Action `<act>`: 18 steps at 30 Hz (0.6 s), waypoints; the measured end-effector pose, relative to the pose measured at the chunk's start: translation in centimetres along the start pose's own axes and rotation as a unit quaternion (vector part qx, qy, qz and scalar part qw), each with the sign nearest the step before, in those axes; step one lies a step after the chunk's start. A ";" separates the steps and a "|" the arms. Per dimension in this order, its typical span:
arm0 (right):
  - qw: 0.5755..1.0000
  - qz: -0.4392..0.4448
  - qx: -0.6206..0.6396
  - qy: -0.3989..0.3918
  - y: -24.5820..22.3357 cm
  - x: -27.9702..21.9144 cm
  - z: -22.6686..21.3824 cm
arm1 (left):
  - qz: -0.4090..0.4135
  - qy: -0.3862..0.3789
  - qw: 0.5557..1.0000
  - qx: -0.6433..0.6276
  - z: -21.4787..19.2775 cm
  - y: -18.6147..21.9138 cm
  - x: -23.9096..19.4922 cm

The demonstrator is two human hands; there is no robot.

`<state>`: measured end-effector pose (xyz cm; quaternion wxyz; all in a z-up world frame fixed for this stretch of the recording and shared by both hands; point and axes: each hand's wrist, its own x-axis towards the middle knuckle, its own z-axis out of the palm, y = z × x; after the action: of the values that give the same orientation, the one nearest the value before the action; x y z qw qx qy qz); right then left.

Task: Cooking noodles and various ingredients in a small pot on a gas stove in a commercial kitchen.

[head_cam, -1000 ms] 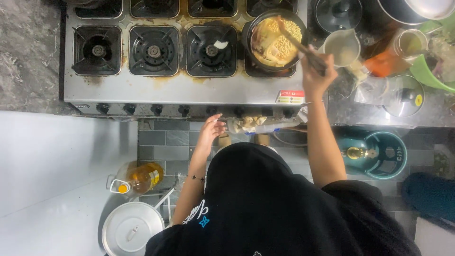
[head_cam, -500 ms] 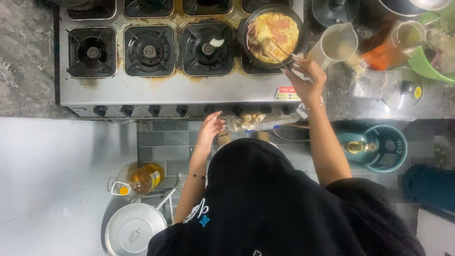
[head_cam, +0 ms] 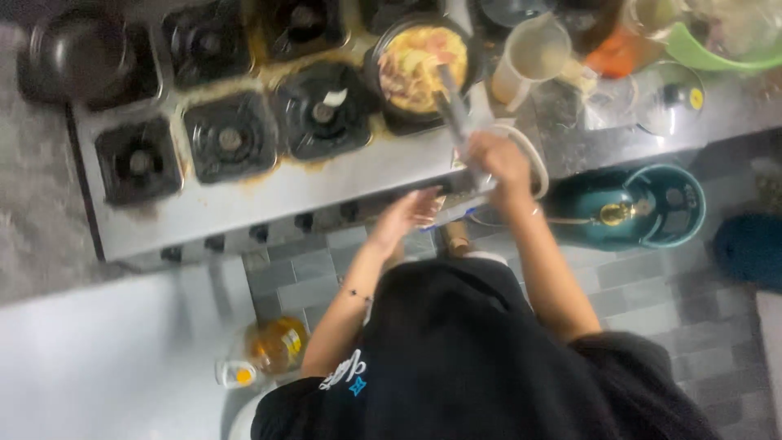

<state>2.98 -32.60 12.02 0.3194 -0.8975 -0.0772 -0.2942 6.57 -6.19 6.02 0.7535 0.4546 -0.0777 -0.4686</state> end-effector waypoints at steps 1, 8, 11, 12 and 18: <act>1.000 0.010 -0.009 0.010 -1.3 0.2 -0.6 | -0.009 -0.012 1.000 0.006 1.8 1.1 1.4; 0.992 -0.059 -0.027 -0.106 -0.4 0.9 -7.0 | -0.022 -0.032 0.967 -0.250 8.8 -2.1 11.2; 0.989 -0.036 0.042 -0.139 2.4 1.4 -11.3 | -0.001 0.013 0.972 -0.235 12.4 -2.1 10.9; 0.987 -0.019 0.091 -0.135 3.8 1.9 -12.8 | 0.033 0.021 0.977 -0.211 13.6 -1.6 11.4; 0.952 0.215 0.216 0.005 21.5 2.2 -11.4 | 0.008 0.123 0.940 -0.317 17.6 -0.3 15.2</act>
<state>6.31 -56.57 9.03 0.5617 -0.8008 0.0572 -0.1997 5.17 -28.87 11.22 0.8659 0.2455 0.1644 -0.4037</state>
